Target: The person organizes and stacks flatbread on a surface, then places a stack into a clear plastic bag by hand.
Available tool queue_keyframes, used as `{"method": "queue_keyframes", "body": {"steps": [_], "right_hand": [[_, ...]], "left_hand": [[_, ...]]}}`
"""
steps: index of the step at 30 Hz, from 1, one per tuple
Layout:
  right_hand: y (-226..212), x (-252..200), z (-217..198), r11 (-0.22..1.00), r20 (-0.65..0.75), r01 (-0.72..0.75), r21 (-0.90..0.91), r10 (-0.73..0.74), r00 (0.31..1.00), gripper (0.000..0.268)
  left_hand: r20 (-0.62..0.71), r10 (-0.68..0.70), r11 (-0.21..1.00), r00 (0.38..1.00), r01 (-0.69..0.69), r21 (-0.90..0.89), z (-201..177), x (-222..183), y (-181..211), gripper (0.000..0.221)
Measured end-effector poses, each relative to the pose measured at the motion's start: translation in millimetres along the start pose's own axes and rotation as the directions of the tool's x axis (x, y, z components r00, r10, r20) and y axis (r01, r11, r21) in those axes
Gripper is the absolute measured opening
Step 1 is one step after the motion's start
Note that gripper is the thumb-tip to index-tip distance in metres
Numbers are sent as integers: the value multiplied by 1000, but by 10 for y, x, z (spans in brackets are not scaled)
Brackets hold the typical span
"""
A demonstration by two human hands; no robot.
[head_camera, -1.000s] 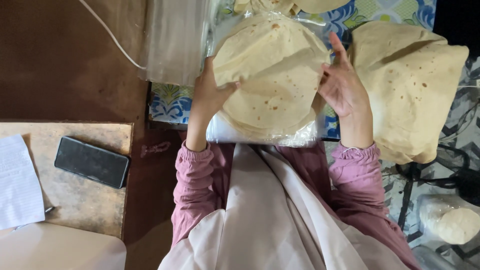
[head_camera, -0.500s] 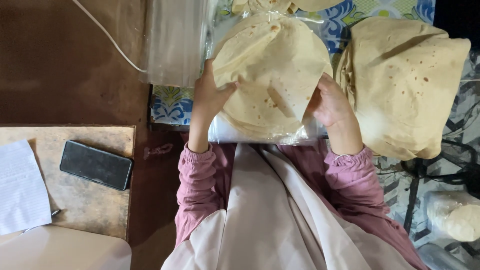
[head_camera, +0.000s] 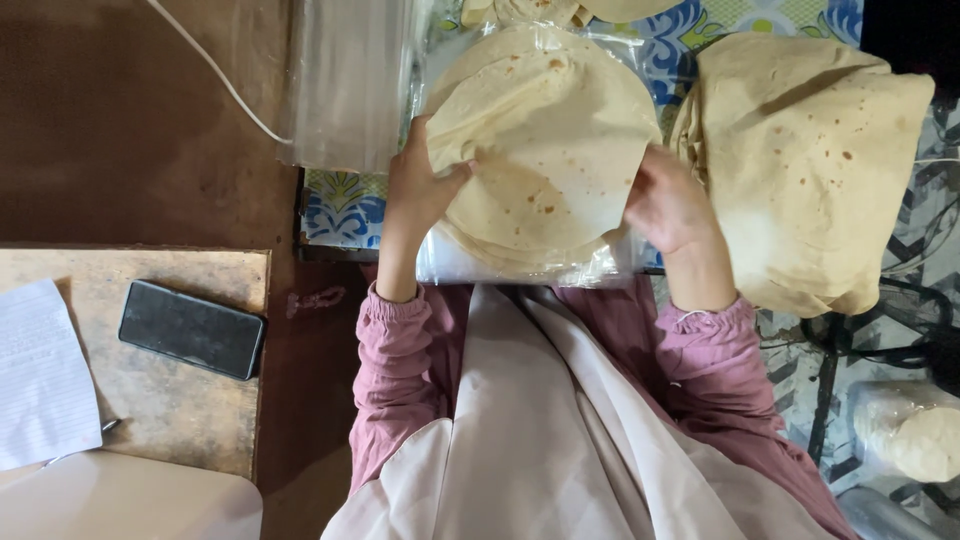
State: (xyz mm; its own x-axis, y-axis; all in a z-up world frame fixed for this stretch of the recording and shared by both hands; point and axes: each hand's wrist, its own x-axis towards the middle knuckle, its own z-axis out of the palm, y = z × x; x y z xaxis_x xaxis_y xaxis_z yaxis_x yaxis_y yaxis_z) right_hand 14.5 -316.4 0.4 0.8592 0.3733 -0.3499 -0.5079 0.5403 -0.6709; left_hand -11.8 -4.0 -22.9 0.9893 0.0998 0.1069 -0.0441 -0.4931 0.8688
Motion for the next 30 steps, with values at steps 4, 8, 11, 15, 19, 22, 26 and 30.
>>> {"method": "queue_keyframes", "body": {"steps": [4,8,11,15,19,22,26,30], "right_hand": [[-150,-48,-229,970,-15,241,-20,-241,970,7],[-230,0,-369,909,-20,415,-40,-416,909,5],[-449,197,-199,910,-33,409,-70,-412,911,11],[-735,332,-279,837,70,524,-155,-520,851,35],[-802,-22,300,762,181,618,-192,-591,786,36],[-498,100,-128,886,-157,381,-265,-429,889,40],[39,39,-705,951,-185,151,-271,-205,961,17],[110,-98,-509,836,-181,195,-513,-327,927,42]], "left_hand": [[8,-15,1000,1000,14,16,-31,0,38,70],[29,-67,997,997,66,32,-117,1,349,59],[38,-92,996,995,93,-13,-170,111,504,45],[-107,165,938,981,-189,-290,-225,261,469,22],[-194,111,918,975,-175,-355,-298,180,556,21],[-160,4,925,987,-64,-374,-96,55,-161,25],[-101,-152,988,983,150,-22,43,-220,-370,25],[-142,-214,977,966,211,-40,-148,-307,489,61]]}}
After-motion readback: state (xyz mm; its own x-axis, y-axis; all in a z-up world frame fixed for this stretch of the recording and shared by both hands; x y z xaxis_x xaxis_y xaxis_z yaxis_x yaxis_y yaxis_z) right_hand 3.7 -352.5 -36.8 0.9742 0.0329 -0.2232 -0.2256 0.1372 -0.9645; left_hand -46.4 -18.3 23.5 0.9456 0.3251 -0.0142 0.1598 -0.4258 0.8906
